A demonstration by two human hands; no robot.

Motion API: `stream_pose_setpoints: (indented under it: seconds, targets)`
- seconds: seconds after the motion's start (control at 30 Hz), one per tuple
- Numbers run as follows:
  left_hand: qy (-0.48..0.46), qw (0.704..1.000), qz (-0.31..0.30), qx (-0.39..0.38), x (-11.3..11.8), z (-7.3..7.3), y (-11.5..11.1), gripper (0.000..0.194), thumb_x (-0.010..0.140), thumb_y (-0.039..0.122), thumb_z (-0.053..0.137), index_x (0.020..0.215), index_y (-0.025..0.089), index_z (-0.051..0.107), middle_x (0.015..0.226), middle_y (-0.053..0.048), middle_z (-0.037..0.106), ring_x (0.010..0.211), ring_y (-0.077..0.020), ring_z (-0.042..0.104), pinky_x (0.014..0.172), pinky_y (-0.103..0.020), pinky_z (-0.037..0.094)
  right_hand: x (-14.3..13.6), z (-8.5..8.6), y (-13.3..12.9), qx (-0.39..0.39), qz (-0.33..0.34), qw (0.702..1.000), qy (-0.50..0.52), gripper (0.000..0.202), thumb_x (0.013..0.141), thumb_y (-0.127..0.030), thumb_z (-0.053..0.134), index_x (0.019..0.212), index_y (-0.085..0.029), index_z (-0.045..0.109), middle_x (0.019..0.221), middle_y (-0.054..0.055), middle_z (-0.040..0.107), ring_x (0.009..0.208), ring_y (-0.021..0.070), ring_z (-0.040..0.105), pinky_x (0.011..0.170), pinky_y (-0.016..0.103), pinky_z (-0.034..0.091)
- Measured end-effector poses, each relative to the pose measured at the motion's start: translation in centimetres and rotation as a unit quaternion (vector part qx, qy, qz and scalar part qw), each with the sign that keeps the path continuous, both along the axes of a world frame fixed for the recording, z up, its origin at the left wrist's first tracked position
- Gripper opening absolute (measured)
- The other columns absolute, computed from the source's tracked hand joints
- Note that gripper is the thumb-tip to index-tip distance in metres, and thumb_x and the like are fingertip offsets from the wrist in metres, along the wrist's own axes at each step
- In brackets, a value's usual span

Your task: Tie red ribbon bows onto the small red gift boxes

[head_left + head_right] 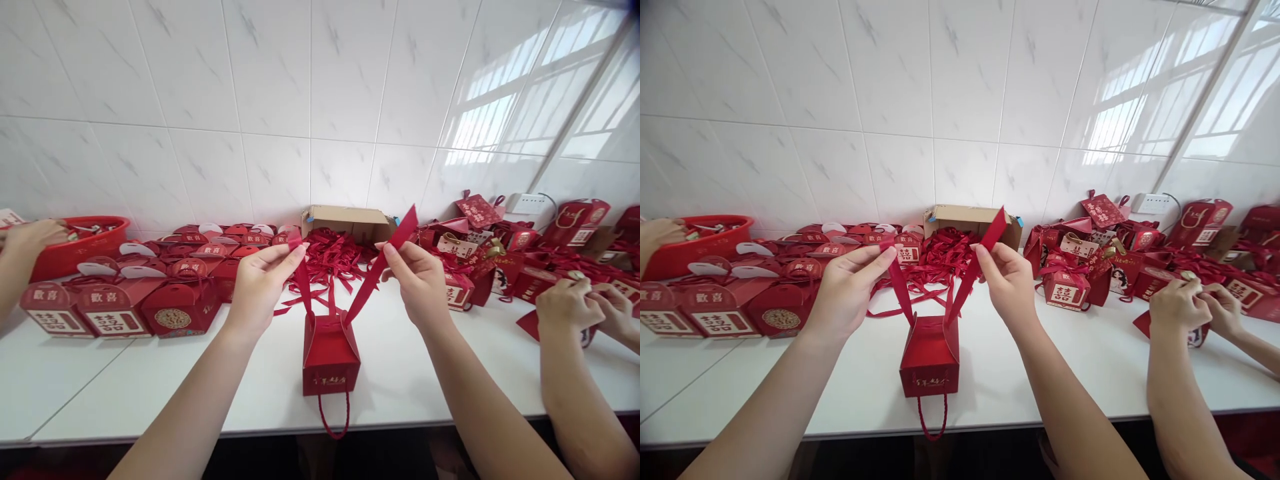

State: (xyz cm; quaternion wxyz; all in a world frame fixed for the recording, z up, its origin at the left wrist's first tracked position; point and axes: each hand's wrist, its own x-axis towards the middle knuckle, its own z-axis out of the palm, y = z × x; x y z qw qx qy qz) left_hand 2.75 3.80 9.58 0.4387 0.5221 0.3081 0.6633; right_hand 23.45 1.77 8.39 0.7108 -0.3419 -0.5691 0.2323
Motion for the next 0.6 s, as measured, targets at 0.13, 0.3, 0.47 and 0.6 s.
stream_pose_setpoints:
  seconds: [0.13, 0.3, 0.47, 0.6]
  targets:
    - [-0.001, 0.999, -0.011, 0.032, 0.7, 0.9, 0.3, 0.022, 0.068, 0.035, 0.079, 0.085, 0.02, 0.076, 0.091, -0.004, 0.074, 0.094, -0.0182, 0.065, 0.09, -0.03, 0.048, -0.8, 1.6, 0.5, 0.004, 0.047, 0.999, -0.023, 0.021, 0.081, -0.037, 0.067, 0.089, -0.018, 0.069, 0.068, 0.0, 0.063, 0.057, 0.0092, 0.054, 0.052, 0.021, 0.045]
    - [0.007, 0.998, -0.013, 0.057, 1.0, 1.5, 0.3, 0.024, 0.074, 0.038, 0.074, 0.09, 0.022, 0.076, 0.096, -0.005, 0.073, 0.106, -0.0219, 0.062, 0.098, -0.034, 0.043, -1.4, 2.3, 0.8, -0.012, 0.09, 0.995, -0.035, 0.027, 0.085, -0.043, 0.062, 0.081, -0.018, 0.07, 0.07, 0.001, 0.063, 0.057, 0.0081, 0.052, 0.053, 0.02, 0.044]
    - [-0.005, 0.996, -0.047, 0.08, 1.2, 1.7, 0.1, 0.023, 0.076, 0.035, 0.073, 0.094, 0.021, 0.075, 0.099, -0.004, 0.072, 0.108, -0.0212, 0.061, 0.097, -0.033, 0.044, -1.8, 2.4, 1.1, -0.011, 0.108, 0.994, -0.029, 0.026, 0.085, -0.044, 0.062, 0.085, -0.02, 0.072, 0.076, 0.001, 0.066, 0.063, 0.0093, 0.056, 0.056, 0.02, 0.045]
    - [-0.007, 0.995, -0.052, 0.09, 1.0, 1.5, 0.1, 0.021, 0.078, 0.034, 0.07, 0.094, 0.021, 0.074, 0.092, -0.003, 0.071, 0.103, -0.0191, 0.061, 0.095, -0.032, 0.043, -2.0, 2.6, 1.1, -0.015, 0.109, 0.994, -0.016, 0.026, 0.085, -0.043, 0.062, 0.088, -0.021, 0.073, 0.075, 0.001, 0.066, 0.063, 0.0098, 0.057, 0.059, 0.022, 0.047]
